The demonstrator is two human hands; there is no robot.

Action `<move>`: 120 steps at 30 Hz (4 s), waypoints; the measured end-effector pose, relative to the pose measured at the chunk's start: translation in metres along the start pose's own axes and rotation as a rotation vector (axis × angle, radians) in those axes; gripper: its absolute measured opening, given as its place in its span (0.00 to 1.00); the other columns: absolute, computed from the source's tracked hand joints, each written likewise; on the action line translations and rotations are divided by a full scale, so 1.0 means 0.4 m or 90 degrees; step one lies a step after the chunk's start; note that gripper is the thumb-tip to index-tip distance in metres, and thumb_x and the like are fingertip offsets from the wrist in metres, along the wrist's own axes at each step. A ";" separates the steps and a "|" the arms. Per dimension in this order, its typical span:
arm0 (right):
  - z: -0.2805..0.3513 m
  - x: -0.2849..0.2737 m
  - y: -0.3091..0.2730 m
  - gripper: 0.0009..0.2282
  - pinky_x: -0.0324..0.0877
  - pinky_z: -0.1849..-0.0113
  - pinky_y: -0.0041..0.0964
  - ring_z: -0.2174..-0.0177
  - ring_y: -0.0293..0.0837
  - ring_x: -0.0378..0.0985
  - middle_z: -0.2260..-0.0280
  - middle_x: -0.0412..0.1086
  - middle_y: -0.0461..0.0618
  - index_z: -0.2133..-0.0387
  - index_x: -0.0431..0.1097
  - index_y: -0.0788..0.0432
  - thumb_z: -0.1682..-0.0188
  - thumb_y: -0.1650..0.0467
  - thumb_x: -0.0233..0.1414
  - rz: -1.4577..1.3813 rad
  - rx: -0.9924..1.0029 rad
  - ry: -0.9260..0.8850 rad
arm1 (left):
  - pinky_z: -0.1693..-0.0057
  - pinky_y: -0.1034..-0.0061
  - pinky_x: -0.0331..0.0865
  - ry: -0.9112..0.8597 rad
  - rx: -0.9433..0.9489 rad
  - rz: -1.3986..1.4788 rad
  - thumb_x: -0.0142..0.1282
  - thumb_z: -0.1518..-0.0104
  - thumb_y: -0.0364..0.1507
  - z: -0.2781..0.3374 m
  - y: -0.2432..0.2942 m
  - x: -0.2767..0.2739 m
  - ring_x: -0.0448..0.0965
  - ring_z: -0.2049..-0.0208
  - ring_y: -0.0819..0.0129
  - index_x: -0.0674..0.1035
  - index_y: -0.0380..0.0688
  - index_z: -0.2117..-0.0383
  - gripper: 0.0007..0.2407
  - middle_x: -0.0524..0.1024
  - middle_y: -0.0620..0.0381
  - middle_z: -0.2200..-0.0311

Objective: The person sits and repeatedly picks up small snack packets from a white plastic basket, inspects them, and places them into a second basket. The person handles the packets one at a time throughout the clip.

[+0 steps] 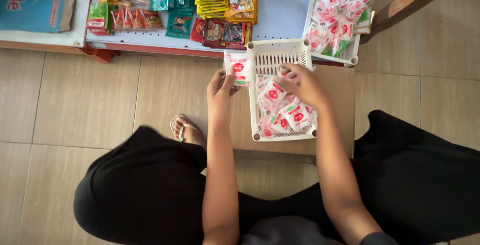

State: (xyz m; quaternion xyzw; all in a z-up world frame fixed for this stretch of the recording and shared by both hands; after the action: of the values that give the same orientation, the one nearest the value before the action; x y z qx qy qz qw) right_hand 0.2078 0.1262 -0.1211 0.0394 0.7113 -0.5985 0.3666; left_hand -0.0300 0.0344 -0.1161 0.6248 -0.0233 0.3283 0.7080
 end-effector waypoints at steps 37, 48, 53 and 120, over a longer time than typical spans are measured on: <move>0.080 -0.106 -0.275 0.08 0.70 0.62 0.25 0.66 0.30 0.73 0.67 0.74 0.43 0.63 0.75 0.64 0.52 0.73 0.65 -0.306 -0.016 0.206 | 0.51 0.74 0.75 -0.169 0.068 0.035 0.62 0.38 0.24 0.090 0.049 0.178 0.80 0.57 0.71 0.78 0.31 0.51 0.12 0.81 0.50 0.57; -0.101 -0.100 -0.066 0.11 0.73 0.65 0.34 0.69 0.37 0.78 0.69 0.76 0.47 0.65 0.72 0.64 0.50 0.67 0.63 0.037 -0.023 0.184 | 0.50 0.77 0.75 0.102 0.165 0.127 0.58 0.37 0.27 0.050 0.117 0.055 0.80 0.58 0.75 0.79 0.33 0.54 0.10 0.80 0.56 0.59; -0.199 0.009 0.034 0.10 0.74 0.64 0.39 0.68 0.44 0.80 0.68 0.77 0.54 0.63 0.68 0.65 0.46 0.68 0.58 0.052 -0.029 0.101 | 0.48 0.76 0.75 0.083 0.144 0.140 0.59 0.37 0.31 0.068 0.154 0.063 0.80 0.57 0.74 0.79 0.34 0.55 0.12 0.81 0.55 0.59; -0.044 -0.032 0.122 0.21 0.68 0.52 0.54 0.52 0.66 0.73 0.53 0.72 0.68 0.47 0.67 0.62 0.57 0.78 0.54 0.337 0.043 0.048 | 0.57 0.74 0.70 0.022 0.152 -0.342 0.58 0.38 0.31 -0.023 -0.076 -0.025 0.75 0.66 0.69 0.81 0.33 0.60 0.10 0.81 0.51 0.68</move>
State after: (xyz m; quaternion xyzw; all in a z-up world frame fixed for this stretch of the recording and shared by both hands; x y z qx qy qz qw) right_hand 0.2328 0.1603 -0.1539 0.2586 0.6690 -0.5034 0.4819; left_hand -0.0265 0.0383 -0.1489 0.6817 0.1935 0.1402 0.6916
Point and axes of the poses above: each hand's wrist, its own z-axis away from the middle knuckle, its own x-axis out of the palm, y = z × x, the point moved 2 cm from there along -z, towards the middle knuckle
